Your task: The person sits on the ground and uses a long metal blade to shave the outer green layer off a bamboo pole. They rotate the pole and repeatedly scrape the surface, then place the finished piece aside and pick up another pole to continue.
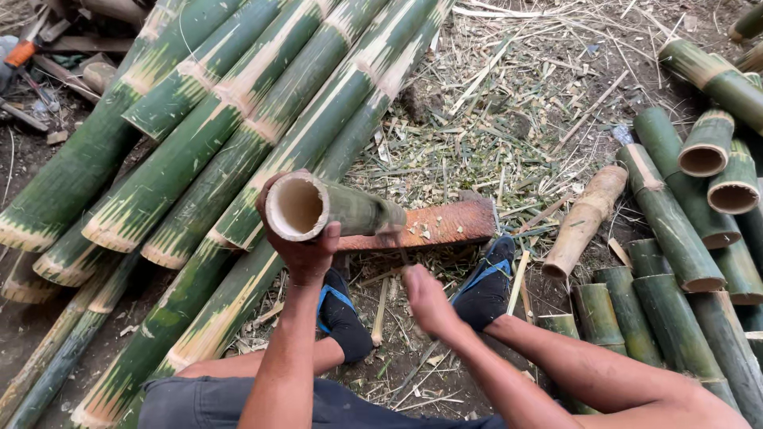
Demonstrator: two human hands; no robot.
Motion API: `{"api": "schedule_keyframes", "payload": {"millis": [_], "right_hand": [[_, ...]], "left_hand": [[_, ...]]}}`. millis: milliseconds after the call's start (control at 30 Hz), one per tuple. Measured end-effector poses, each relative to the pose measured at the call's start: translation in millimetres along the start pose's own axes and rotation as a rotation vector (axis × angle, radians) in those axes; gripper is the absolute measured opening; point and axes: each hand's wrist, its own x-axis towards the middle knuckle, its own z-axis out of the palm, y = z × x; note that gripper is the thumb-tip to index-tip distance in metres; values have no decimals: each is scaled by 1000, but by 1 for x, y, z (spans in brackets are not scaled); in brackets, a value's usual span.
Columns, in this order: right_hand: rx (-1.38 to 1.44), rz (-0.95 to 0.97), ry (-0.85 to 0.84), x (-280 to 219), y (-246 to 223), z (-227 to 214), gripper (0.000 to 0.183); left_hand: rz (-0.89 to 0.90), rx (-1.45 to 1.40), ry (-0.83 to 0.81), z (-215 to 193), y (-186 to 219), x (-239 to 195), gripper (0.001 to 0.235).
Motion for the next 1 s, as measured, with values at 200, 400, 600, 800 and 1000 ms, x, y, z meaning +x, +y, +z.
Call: {"api": "schedule_keyframes", "payload": {"millis": [200, 400, 600, 800, 1000], "right_hand": [[-13, -10, -70, 3, 11, -5, 44], [-43, 169, 28, 26, 78, 17, 56], [2, 409, -81, 25, 94, 4, 56], [32, -11, -57, -23, 33, 36, 45], [-139, -102, 8, 14, 41, 24, 50]], "left_hand": [[36, 81, 31, 7, -6, 13, 96], [-35, -45, 27, 0, -3, 12, 97], [59, 173, 83, 11, -3, 10, 90], [-8, 133, 117, 15, -4, 3, 92], [2, 147, 180, 7, -9, -1, 94]]}}
